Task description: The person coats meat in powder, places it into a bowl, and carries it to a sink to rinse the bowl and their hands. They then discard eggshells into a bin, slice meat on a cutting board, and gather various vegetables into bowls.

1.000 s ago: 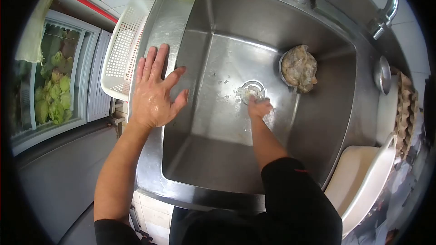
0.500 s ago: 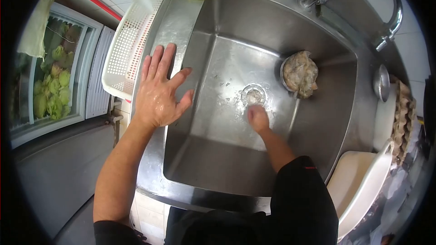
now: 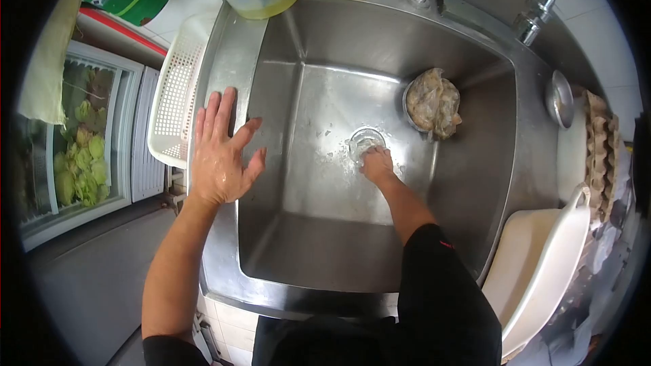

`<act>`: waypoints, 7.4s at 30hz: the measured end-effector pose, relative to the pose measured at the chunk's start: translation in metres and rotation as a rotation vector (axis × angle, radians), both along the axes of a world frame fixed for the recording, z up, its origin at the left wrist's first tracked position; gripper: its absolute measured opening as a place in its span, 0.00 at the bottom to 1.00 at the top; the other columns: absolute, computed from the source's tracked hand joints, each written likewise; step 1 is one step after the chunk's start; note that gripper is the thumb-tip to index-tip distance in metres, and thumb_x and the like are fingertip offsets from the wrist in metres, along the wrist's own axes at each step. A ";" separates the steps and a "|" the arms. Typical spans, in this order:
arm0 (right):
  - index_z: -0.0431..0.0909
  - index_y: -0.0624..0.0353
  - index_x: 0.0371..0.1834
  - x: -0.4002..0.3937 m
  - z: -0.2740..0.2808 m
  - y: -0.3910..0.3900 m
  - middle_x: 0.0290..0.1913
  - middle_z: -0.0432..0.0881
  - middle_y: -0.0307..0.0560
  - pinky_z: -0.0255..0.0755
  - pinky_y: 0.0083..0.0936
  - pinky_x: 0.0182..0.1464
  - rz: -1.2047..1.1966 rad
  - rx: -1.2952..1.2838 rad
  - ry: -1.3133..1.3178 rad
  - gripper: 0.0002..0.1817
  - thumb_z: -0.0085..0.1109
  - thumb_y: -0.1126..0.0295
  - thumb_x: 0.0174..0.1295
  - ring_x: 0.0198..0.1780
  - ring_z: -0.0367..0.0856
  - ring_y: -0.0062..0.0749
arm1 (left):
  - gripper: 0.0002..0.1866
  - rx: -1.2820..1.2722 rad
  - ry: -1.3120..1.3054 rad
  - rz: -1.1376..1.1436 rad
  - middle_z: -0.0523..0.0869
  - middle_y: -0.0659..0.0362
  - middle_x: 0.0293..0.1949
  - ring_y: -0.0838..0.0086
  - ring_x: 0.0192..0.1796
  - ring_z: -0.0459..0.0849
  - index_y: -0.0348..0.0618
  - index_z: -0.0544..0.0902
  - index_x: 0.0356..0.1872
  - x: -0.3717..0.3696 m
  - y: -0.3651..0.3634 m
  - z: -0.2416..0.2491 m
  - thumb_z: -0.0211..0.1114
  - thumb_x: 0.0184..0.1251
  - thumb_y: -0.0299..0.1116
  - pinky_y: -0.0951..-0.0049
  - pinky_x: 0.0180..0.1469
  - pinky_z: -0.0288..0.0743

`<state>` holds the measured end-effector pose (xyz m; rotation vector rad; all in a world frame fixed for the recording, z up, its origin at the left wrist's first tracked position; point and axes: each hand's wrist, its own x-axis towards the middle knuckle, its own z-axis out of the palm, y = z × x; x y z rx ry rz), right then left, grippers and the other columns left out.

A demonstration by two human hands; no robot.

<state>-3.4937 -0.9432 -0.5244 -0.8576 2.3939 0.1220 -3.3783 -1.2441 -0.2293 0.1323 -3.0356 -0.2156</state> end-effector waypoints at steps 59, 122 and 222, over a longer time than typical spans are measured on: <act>0.83 0.60 0.36 0.072 0.226 0.051 0.36 0.84 0.53 0.75 0.48 0.49 -0.424 -0.169 0.026 0.10 0.57 0.69 0.55 0.42 0.83 0.52 | 0.21 -0.118 0.134 -0.111 0.60 0.42 0.73 0.45 0.75 0.56 0.50 0.81 0.54 0.006 -0.008 -0.019 0.63 0.61 0.45 0.46 0.73 0.50; 0.71 0.64 0.58 -0.101 0.303 -0.175 0.37 0.78 0.48 0.76 0.30 0.39 -1.400 -1.669 -1.278 0.24 0.52 0.54 0.72 0.36 0.78 0.35 | 0.22 0.032 0.040 0.002 0.55 0.46 0.76 0.46 0.77 0.52 0.48 0.83 0.50 0.003 -0.008 -0.008 0.64 0.57 0.47 0.47 0.76 0.44; 0.82 0.54 0.53 -0.005 -0.025 0.041 0.50 0.83 0.59 0.71 0.42 0.61 0.129 -0.100 -0.477 0.26 0.58 0.48 0.58 0.53 0.80 0.52 | 0.20 0.069 0.099 0.004 0.58 0.47 0.75 0.46 0.76 0.55 0.49 0.83 0.48 0.002 -0.011 -0.016 0.65 0.53 0.43 0.47 0.75 0.49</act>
